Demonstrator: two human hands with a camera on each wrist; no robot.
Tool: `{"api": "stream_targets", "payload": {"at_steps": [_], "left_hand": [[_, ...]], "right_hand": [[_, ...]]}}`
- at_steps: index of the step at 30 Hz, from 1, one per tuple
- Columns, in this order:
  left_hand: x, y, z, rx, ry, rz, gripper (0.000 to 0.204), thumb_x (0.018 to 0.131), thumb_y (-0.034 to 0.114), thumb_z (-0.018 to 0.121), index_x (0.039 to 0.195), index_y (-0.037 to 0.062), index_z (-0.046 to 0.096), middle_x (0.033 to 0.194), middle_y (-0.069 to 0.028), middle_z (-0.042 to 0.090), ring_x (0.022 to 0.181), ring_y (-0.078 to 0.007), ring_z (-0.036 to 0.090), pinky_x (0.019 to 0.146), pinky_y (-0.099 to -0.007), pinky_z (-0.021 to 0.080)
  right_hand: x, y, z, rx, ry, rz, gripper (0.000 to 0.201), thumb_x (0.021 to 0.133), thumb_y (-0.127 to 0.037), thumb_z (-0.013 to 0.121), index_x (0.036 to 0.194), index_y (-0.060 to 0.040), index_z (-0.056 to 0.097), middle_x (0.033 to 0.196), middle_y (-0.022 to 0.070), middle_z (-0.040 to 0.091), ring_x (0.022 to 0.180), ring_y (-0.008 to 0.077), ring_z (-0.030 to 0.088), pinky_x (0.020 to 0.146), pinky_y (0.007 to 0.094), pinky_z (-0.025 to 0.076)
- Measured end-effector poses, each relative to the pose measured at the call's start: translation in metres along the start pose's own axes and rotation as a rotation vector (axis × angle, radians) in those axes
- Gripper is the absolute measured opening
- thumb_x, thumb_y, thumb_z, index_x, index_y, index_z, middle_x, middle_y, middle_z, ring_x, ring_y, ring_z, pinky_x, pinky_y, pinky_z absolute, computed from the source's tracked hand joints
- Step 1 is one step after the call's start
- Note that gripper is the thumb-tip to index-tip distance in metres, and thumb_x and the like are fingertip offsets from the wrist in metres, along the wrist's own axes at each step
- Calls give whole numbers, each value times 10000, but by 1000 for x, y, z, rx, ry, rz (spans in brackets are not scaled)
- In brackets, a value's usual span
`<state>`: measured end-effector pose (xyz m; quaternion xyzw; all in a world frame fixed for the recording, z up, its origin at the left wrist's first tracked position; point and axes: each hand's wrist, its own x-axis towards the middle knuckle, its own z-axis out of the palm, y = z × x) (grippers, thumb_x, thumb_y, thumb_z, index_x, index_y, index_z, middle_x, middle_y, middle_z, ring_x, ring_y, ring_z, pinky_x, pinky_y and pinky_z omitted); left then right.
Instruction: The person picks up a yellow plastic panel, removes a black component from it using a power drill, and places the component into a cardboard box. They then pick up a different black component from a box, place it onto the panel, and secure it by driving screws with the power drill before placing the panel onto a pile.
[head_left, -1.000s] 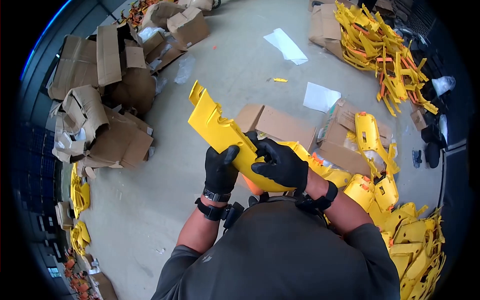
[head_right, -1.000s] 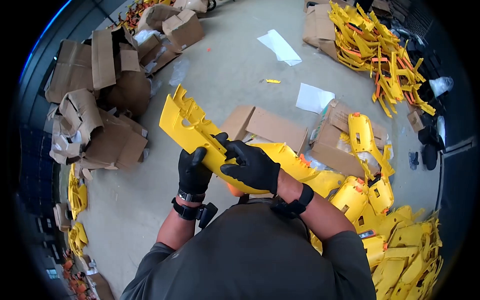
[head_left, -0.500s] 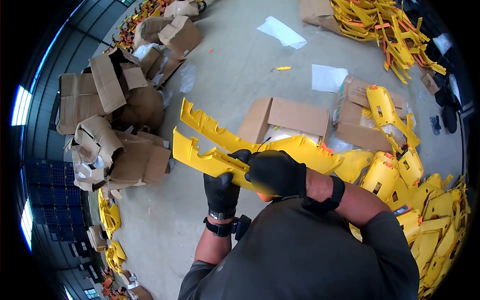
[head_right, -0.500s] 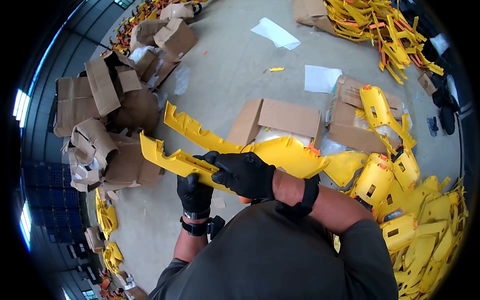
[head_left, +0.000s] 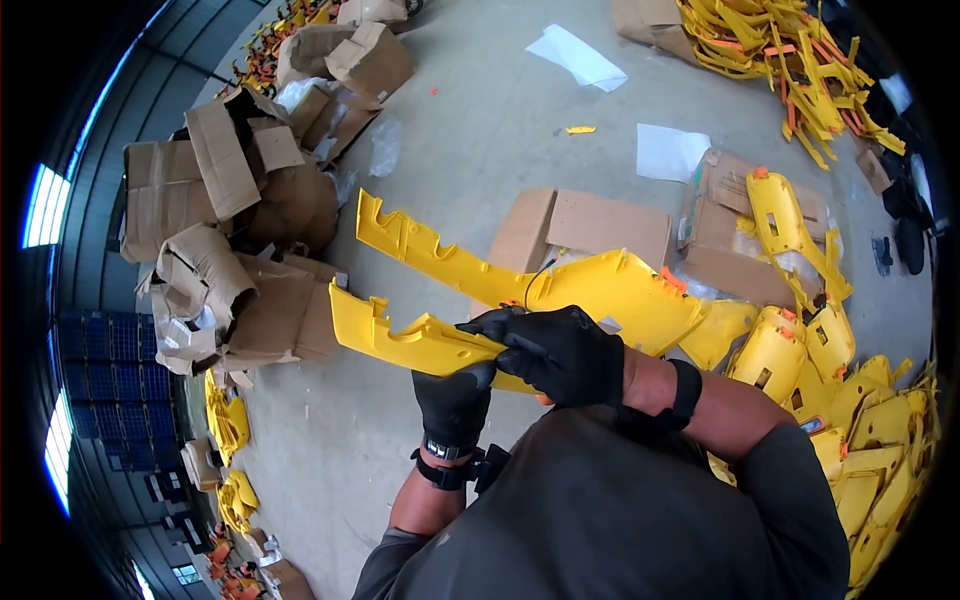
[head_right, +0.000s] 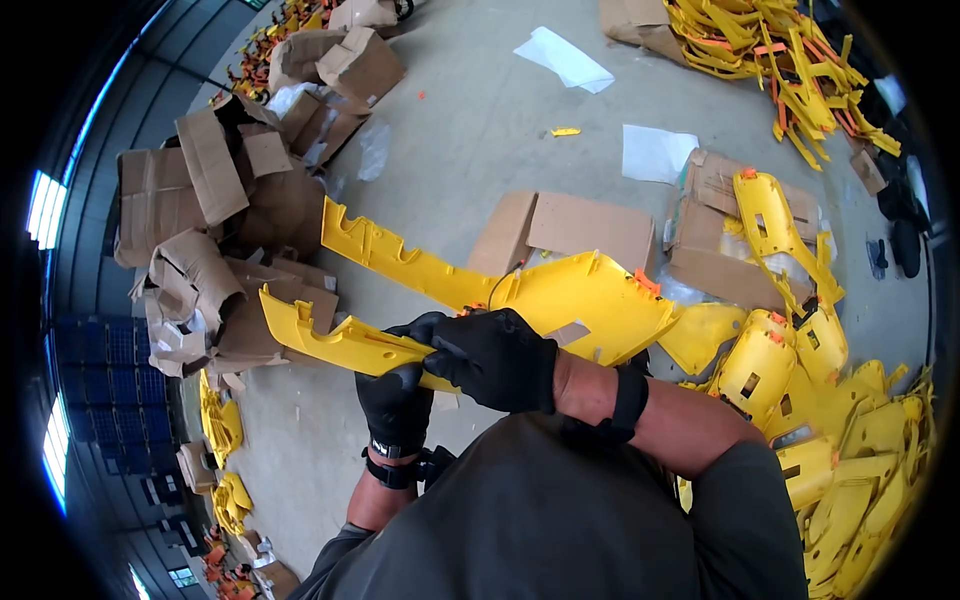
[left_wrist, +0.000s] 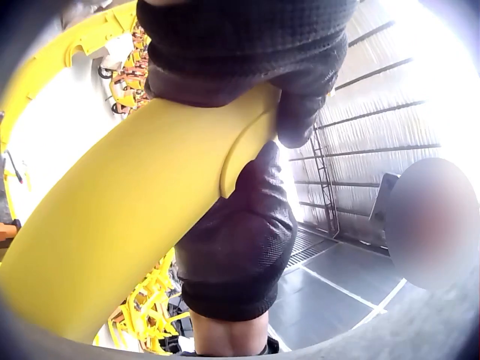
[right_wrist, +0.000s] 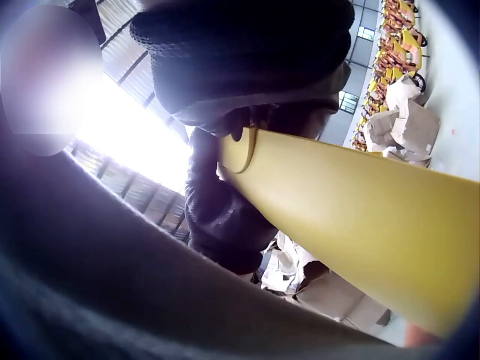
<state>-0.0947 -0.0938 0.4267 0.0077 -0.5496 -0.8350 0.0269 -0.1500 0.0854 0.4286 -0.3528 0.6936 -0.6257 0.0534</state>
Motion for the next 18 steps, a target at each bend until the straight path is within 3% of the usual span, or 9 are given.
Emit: {"api": "stream_targets", "payload": {"at_steps": [1,5,9,12,15,18], "left_hand": [[3,0,3,-20,6,17,503,792,209,775,1192,-29,584,1115,-162,658,1111,-336,611,977,-448,497],[11,14,-6,-11,161,147,476,835,224,727,1204,-30,565,1113,-188,657,1026,-306,649,932,-420,527],[12,17,-7,-71,208,148,424,856,187,671,1203,-29,557,1080,-160,673,960,-271,675,872,-398,558],[7,12,-1,-79,242,157,424,847,171,667,1204,-26,553,1064,-150,676,933,-272,676,830,-382,569],[7,8,-2,-66,229,135,443,833,177,683,1202,-28,548,1053,-146,675,915,-268,675,791,-364,572],[0,10,-5,47,227,105,468,818,190,705,1198,-31,546,1041,-140,674,897,-263,676,771,-353,571]], "right_hand": [[3,2,1,-13,14,-28,207,922,-219,631,1034,-46,638,844,149,654,773,318,658,703,405,507],[-6,17,-13,-97,-131,167,265,932,-319,615,975,-57,621,817,145,658,781,324,665,710,402,511],[-4,28,-27,-107,-335,144,311,922,-329,635,1032,-38,632,900,163,675,836,336,668,727,414,514],[-3,13,-19,-92,-29,37,375,908,-304,660,1144,-15,628,977,181,672,885,345,662,752,419,517],[6,20,-21,-285,-50,-179,447,907,-286,666,1245,-1,596,1028,194,666,901,349,655,767,424,518],[14,8,-26,-155,-42,-126,365,915,-270,656,1179,-21,617,982,175,666,862,336,656,753,419,516]]}}
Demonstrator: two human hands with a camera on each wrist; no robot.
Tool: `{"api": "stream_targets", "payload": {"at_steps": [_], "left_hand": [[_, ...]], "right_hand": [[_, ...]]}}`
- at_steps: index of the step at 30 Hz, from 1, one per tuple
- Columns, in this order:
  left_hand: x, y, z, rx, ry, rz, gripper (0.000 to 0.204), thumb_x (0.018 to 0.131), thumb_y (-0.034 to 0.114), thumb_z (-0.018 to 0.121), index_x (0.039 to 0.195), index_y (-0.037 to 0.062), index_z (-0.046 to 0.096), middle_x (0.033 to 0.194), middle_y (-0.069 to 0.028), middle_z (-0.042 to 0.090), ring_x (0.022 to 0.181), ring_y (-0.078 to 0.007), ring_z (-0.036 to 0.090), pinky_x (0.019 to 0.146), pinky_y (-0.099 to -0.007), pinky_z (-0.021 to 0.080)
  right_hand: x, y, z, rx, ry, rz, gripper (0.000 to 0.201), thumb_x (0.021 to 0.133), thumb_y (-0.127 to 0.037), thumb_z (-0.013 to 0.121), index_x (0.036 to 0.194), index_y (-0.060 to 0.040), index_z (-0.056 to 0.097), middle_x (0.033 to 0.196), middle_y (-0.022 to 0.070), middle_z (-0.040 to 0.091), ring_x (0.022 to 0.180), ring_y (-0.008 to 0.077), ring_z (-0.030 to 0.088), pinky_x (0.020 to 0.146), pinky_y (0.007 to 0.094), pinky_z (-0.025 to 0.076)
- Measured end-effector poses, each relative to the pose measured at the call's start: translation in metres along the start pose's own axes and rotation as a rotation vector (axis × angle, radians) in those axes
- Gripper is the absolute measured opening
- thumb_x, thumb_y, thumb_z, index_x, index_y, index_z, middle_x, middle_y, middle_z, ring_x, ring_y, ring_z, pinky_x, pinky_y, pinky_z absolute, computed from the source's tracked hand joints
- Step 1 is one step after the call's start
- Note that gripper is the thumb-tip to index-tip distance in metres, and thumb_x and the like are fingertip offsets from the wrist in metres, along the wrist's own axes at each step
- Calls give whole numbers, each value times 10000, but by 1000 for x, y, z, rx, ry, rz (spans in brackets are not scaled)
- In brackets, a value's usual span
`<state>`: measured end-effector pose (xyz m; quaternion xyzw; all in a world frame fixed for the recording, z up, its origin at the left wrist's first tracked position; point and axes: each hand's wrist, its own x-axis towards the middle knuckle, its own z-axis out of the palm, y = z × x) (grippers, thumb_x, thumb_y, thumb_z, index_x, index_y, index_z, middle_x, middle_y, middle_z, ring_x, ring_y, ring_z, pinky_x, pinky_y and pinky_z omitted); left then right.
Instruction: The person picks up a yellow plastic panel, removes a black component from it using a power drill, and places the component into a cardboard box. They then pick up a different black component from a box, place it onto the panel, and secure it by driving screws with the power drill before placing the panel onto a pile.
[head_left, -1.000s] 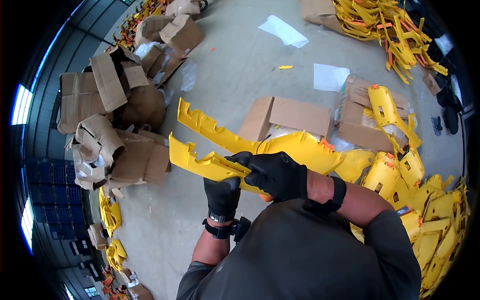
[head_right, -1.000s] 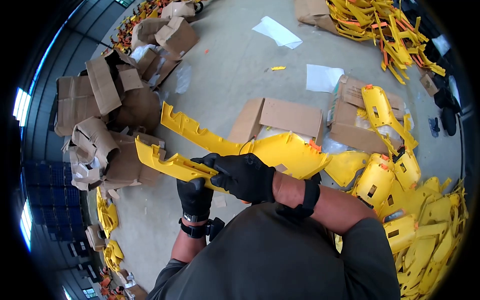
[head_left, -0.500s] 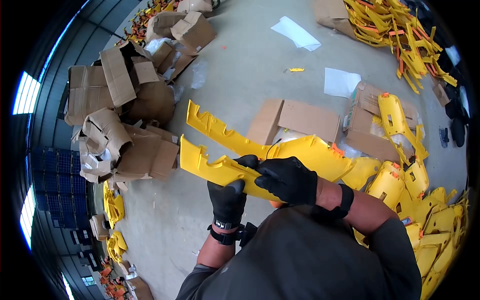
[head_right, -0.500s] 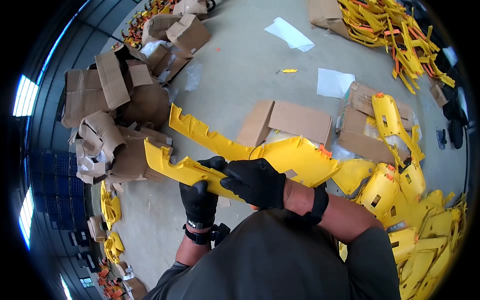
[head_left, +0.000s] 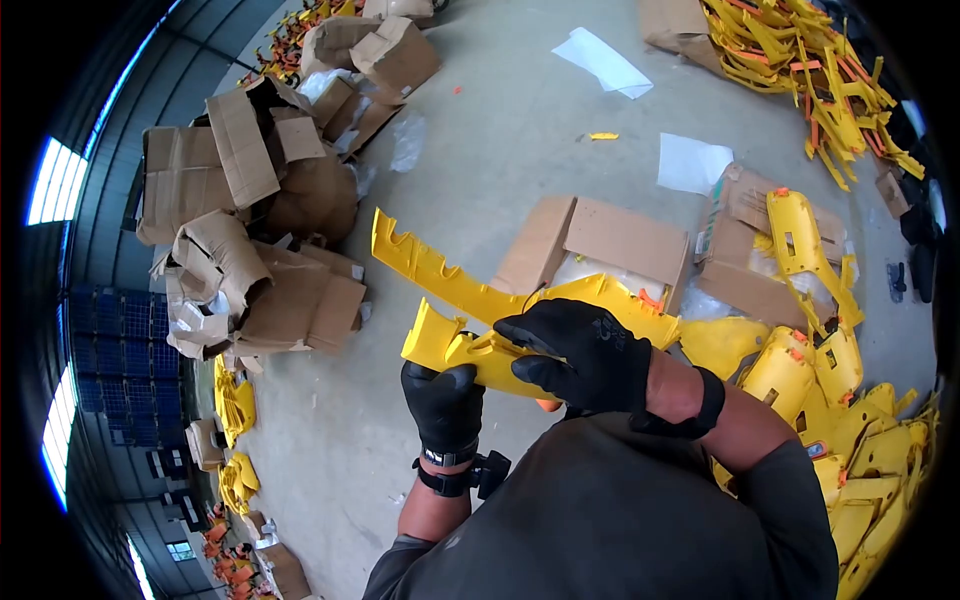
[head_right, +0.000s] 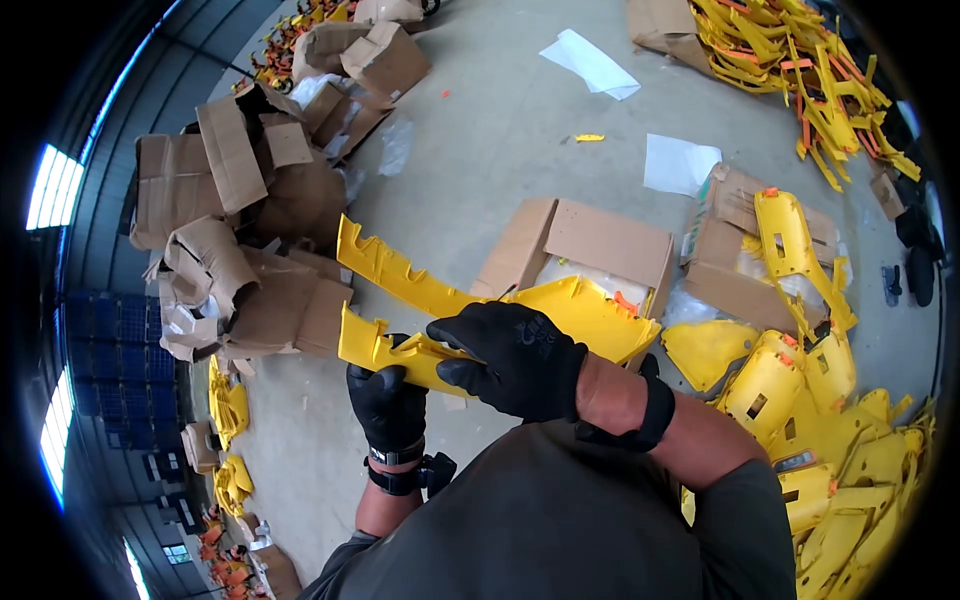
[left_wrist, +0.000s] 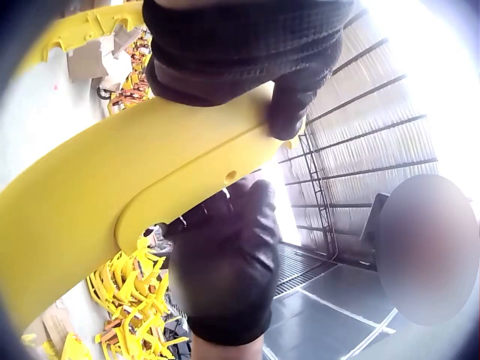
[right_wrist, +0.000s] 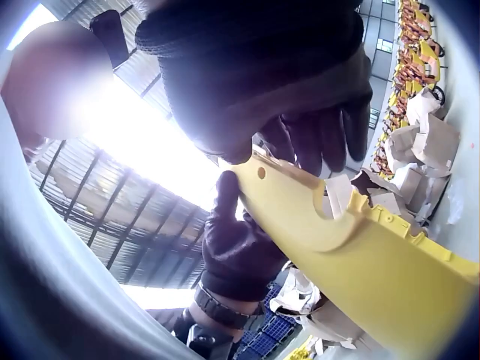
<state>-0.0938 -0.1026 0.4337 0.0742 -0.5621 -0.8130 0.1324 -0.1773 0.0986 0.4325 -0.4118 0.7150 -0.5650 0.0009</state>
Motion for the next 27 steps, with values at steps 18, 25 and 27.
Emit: {"api": "stream_targets", "payload": {"at_steps": [18,25,27], "left_hand": [[-31,9,26,528,31,82,357,621,-99,723,955,-6,637,913,-96,685,782,-167,647,754,-305,543],[-5,-7,0,176,18,-32,424,776,172,754,1109,-21,577,982,-123,666,868,-226,645,782,-329,528],[5,-15,-9,102,-3,-4,444,804,245,767,1107,-17,575,977,-134,662,866,-239,643,784,-342,527]], "right_hand": [[-20,-14,12,12,-21,-112,158,859,-157,672,954,-50,605,827,180,613,768,381,615,677,453,487],[-22,2,-14,283,-81,282,519,886,-303,717,1267,3,543,984,94,666,919,214,682,817,371,530],[-31,18,-26,286,-62,241,546,851,-354,734,1236,-4,569,1023,127,672,951,250,674,860,363,513]]}}
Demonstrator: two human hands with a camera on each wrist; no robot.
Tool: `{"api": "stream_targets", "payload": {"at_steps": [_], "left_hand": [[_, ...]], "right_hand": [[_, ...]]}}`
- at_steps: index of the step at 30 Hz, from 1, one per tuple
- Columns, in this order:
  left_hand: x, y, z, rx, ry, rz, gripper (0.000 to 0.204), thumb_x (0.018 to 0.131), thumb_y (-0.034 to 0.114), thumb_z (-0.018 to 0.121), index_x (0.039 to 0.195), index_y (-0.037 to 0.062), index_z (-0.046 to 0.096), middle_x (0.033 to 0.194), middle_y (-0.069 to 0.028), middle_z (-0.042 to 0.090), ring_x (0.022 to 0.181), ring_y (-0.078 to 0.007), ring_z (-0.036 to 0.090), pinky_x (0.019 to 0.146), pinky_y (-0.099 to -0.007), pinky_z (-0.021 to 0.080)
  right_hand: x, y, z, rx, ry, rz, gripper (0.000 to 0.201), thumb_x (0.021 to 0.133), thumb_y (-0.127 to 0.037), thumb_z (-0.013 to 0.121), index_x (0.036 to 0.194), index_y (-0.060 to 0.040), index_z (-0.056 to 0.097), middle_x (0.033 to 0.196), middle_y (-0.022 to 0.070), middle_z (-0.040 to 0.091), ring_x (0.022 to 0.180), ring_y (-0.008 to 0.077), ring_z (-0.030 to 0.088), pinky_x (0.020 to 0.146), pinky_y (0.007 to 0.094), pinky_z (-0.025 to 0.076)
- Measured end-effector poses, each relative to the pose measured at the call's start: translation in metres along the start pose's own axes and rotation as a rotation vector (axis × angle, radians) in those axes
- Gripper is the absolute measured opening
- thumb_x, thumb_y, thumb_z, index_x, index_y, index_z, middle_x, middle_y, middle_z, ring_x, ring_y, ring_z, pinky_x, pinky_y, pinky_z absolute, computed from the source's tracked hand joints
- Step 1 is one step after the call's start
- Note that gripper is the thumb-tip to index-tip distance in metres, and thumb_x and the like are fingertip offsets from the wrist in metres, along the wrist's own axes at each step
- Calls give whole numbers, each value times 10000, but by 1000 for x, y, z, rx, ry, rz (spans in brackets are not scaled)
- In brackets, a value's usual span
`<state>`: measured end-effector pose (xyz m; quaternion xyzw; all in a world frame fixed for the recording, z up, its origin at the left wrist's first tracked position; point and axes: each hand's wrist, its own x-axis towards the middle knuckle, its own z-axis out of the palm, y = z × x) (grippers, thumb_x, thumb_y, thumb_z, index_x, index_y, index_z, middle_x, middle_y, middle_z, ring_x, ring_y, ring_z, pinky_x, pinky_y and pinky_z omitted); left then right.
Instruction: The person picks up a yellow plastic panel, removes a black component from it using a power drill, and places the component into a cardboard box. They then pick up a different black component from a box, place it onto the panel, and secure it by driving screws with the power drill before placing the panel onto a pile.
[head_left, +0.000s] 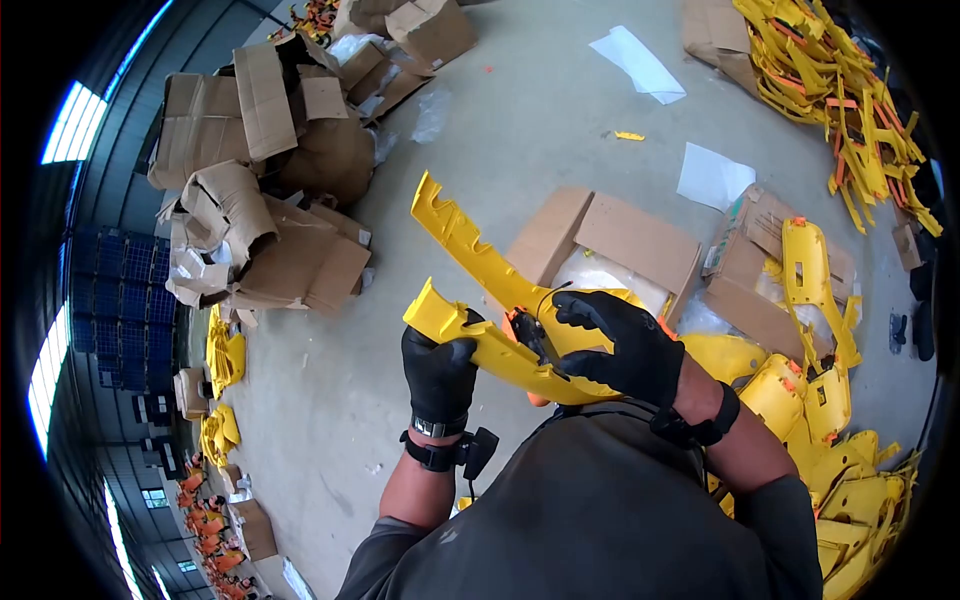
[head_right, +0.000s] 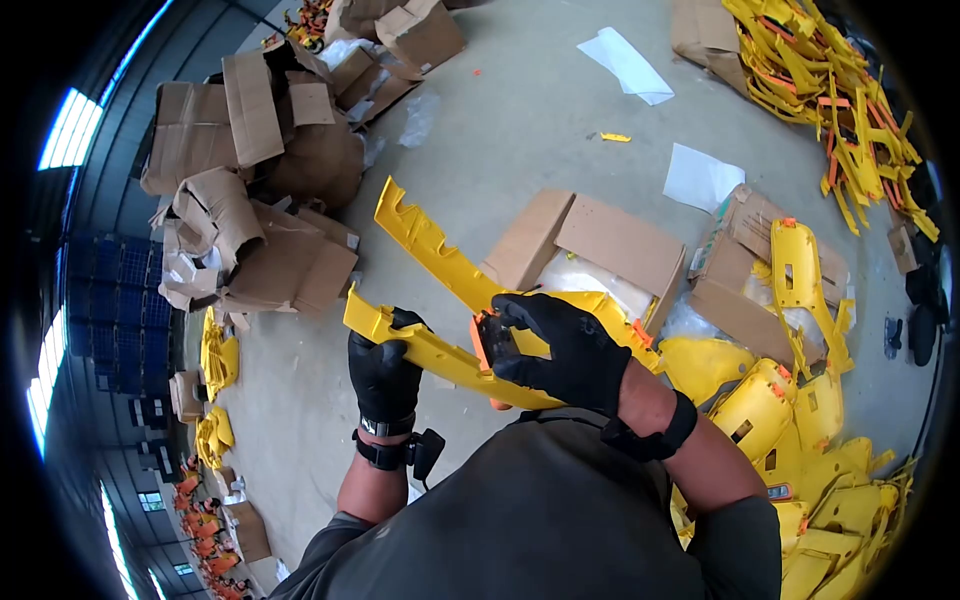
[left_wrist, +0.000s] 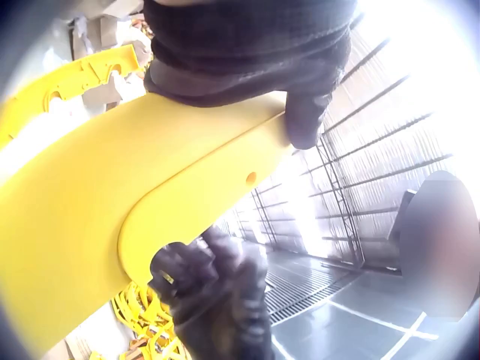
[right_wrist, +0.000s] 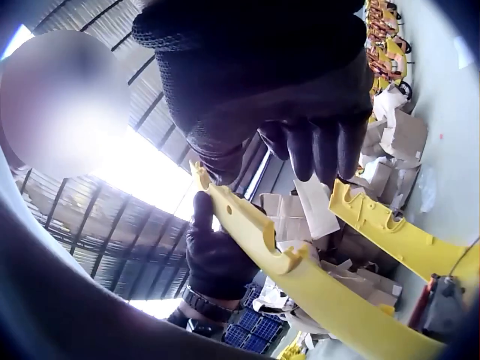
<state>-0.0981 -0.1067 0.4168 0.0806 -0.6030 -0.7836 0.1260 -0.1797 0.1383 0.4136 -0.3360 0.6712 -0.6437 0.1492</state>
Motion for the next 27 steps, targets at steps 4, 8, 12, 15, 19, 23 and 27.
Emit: {"api": "stream_targets", "payload": {"at_steps": [4,8,12,15,19,23,27], "left_hand": [[6,-11,-8,-59,107,51,407,842,241,733,1118,-8,566,987,-121,659,879,-227,642,793,-349,526],[22,-16,-14,-174,180,106,347,935,305,635,1104,8,578,984,-106,658,876,-209,634,799,-351,517],[54,-14,-49,-231,145,89,373,996,372,563,1090,12,586,922,-76,650,839,-188,628,777,-331,506],[90,-15,-83,-153,53,160,400,987,386,573,1112,6,585,936,-68,644,842,-179,628,766,-319,503],[108,18,-81,-164,-127,104,372,972,384,605,1066,24,602,891,-47,648,843,-152,619,772,-298,496],[109,39,-99,200,-455,-50,362,683,54,646,1033,-39,659,924,-98,711,761,-175,655,692,-289,530],[112,42,-131,397,-612,-121,338,641,3,713,976,-48,716,893,-97,732,767,-168,677,728,-285,544]], "right_hand": [[-11,36,-7,74,-294,188,548,797,-357,770,1213,-44,600,1092,133,691,987,262,675,886,350,502],[-29,89,24,-73,-570,361,606,793,-369,716,1317,-99,577,1255,153,627,1172,304,590,1005,397,437],[-18,122,54,-504,-505,418,414,908,-401,583,1156,-74,638,1156,160,660,1097,341,607,942,423,456],[2,116,93,-555,-366,525,406,922,-395,571,1171,-80,630,1157,171,661,1098,344,611,943,425,462],[25,76,130,-579,-276,731,434,932,-410,566,1201,-75,625,1198,179,651,1132,349,601,967,426,459],[-6,116,167,-603,-108,735,470,917,-402,600,1232,-54,627,1209,180,650,1124,353,604,968,418,469],[-21,111,178,-619,-74,817,411,927,-371,565,1245,-120,636,1215,141,657,1130,319,617,969,409,470]]}}
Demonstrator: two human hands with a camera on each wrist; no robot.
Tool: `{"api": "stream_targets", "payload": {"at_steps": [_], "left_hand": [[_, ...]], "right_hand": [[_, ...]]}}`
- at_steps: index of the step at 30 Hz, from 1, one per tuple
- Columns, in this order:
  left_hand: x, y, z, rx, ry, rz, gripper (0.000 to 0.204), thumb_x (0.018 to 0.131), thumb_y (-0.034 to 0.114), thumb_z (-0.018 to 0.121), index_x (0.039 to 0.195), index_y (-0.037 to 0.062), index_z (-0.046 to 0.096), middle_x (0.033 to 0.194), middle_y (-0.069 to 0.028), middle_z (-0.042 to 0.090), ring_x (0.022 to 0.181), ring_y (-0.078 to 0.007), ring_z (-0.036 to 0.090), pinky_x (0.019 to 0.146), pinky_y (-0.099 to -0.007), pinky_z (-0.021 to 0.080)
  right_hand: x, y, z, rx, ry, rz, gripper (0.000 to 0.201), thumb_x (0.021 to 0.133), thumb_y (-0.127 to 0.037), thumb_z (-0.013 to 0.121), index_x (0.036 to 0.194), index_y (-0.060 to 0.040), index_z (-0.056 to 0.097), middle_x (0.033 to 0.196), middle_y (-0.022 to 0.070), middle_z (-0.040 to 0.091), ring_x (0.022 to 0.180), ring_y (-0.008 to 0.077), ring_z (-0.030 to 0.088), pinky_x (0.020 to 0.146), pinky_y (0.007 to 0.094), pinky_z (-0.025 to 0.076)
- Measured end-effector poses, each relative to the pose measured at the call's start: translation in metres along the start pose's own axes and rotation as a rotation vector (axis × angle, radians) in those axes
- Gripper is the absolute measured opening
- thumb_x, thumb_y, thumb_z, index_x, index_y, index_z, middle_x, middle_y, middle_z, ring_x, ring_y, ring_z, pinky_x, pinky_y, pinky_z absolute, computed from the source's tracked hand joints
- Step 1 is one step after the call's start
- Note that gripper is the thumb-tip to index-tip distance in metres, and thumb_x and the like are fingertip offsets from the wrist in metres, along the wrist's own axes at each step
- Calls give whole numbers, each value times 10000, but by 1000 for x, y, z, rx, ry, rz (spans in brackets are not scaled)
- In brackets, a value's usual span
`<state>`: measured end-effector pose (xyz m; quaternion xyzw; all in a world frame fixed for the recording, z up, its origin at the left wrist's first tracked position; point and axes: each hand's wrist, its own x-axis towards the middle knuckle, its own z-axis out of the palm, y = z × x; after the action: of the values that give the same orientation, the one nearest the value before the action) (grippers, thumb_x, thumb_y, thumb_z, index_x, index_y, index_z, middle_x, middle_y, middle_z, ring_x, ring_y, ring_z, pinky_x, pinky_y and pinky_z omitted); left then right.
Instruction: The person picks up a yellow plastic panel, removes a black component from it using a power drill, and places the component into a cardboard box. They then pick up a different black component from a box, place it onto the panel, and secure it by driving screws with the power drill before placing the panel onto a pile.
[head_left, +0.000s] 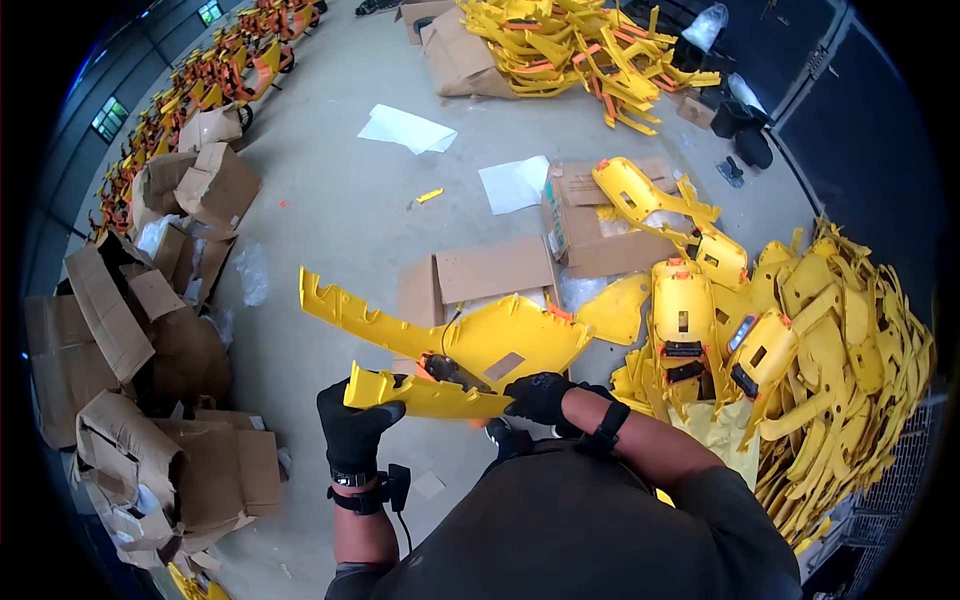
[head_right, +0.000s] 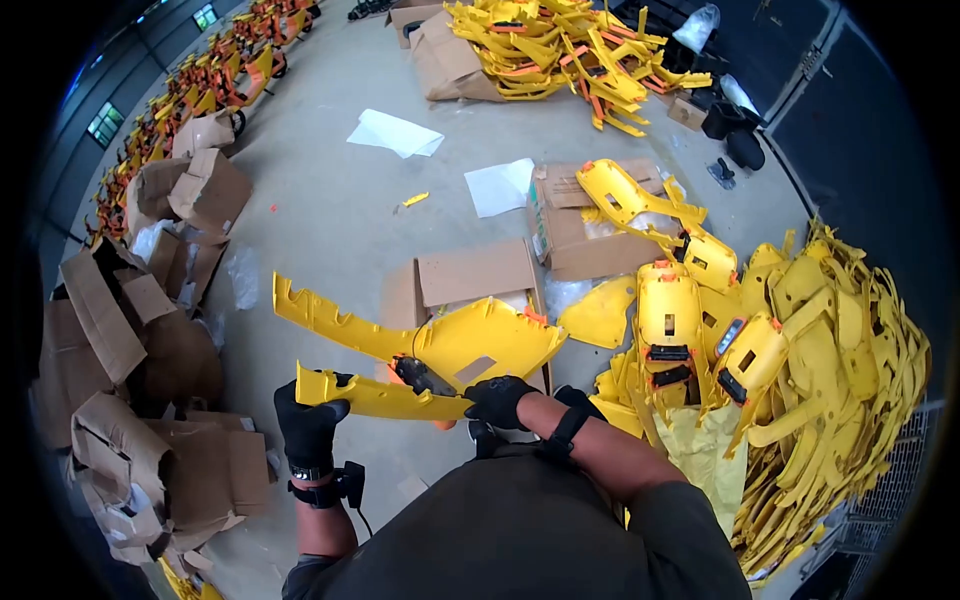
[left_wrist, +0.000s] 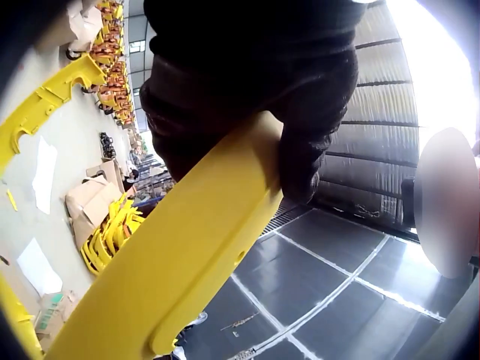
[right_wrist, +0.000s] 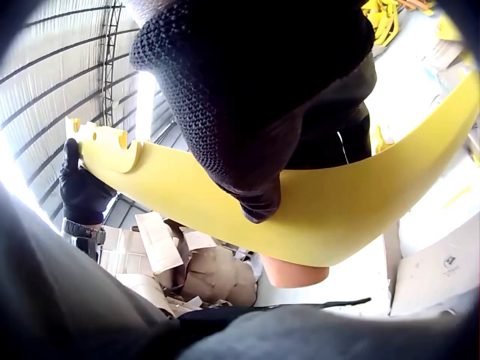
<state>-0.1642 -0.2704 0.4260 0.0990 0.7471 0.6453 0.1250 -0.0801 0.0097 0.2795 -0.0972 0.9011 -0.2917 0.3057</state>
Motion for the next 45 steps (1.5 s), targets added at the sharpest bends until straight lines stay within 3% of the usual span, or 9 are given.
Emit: {"api": "stream_targets", "payload": {"at_steps": [7,10,13,24,26,33,39,41,45], "left_hand": [[-23,-12,9,-26,-35,-56,355,674,36,832,1005,-31,721,875,-80,738,753,-143,678,713,-274,550],[-44,-4,14,131,8,-33,340,680,33,828,1000,-18,725,839,-62,733,702,-120,667,656,-257,545],[-58,15,16,297,-57,-51,360,666,83,858,982,-20,722,806,-68,730,652,-109,666,598,-239,538],[-60,19,-81,424,-334,598,330,760,199,833,1034,57,717,969,-94,735,845,-254,715,761,-335,561],[-58,8,-126,382,-387,697,321,774,152,789,1065,42,709,1060,-108,726,925,-262,710,811,-344,560],[-61,-16,-253,254,-443,764,374,890,241,615,1153,-22,656,1169,-157,686,1020,-339,678,849,-422,558],[-18,-15,-336,362,-493,613,468,860,263,692,1243,3,625,1256,-151,649,1150,-332,617,958,-415,505],[-15,-25,-373,308,-459,357,535,792,245,794,1251,19,637,1274,-155,642,1166,-330,606,990,-399,477],[5,-31,-473,259,-140,77,498,762,273,817,1157,-2,688,1124,-154,700,1018,-277,672,894,-362,516]], "right_hand": [[-22,47,42,196,151,-66,440,901,-301,654,1301,-125,604,1328,133,595,1205,306,576,1042,388,438],[-31,88,63,745,209,-25,354,955,-251,625,1223,-20,617,1152,117,670,1008,205,660,863,314,530],[-21,187,148,1574,-244,190,311,999,-248,574,1165,9,632,1017,102,677,870,146,655,754,273,530],[86,-68,98,1111,-213,607,743,926,-710,454,1017,-3,664,809,65,637,621,138,507,599,282,436],[125,-94,107,1235,-196,527,770,885,-647,593,1315,-16,494,1071,217,653,865,350,684,793,432,589],[269,-190,174,1459,17,127,287,965,-224,603,1163,-16,612,985,94,694,832,205,669,720,332,533],[354,-195,158,1692,186,15,467,810,14,576,1277,16,550,1159,138,663,1055,319,642,956,406,503],[383,-189,130,1474,396,36,367,802,-59,586,1168,-35,564,936,95,661,688,219,656,520,298,511],[452,-160,39,1319,667,108,553,756,44,597,1283,-63,467,1065,106,635,822,232,690,611,337,599]]}}
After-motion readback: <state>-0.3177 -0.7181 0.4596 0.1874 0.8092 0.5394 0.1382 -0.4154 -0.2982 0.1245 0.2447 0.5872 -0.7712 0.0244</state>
